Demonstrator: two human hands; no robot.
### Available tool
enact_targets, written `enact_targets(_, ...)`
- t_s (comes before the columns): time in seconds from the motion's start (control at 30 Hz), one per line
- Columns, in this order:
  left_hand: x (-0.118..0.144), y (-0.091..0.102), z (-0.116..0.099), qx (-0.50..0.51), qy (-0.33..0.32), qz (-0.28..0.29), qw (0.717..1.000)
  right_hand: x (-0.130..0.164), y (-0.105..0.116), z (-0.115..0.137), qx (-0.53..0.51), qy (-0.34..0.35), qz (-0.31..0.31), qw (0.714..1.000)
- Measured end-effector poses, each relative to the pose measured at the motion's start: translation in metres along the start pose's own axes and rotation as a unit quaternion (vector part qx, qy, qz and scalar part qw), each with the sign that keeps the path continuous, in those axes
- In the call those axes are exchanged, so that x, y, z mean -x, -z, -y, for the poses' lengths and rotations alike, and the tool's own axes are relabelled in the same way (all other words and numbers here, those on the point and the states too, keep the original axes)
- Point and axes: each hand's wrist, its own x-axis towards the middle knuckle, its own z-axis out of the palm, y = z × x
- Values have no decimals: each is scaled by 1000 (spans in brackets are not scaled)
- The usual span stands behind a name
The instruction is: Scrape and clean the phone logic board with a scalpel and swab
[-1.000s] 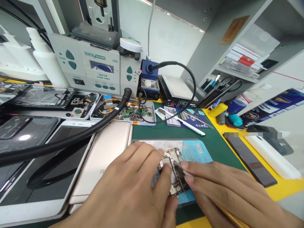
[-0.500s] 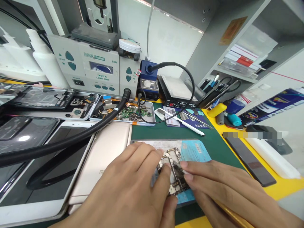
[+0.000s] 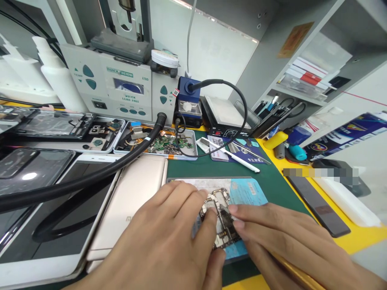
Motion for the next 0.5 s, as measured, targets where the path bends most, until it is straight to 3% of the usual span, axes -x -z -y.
enact_targets(0.5, 0, 2, 0, -2, 1, 3, 1000, 5, -2, 0, -6, -9, 9, 1000)
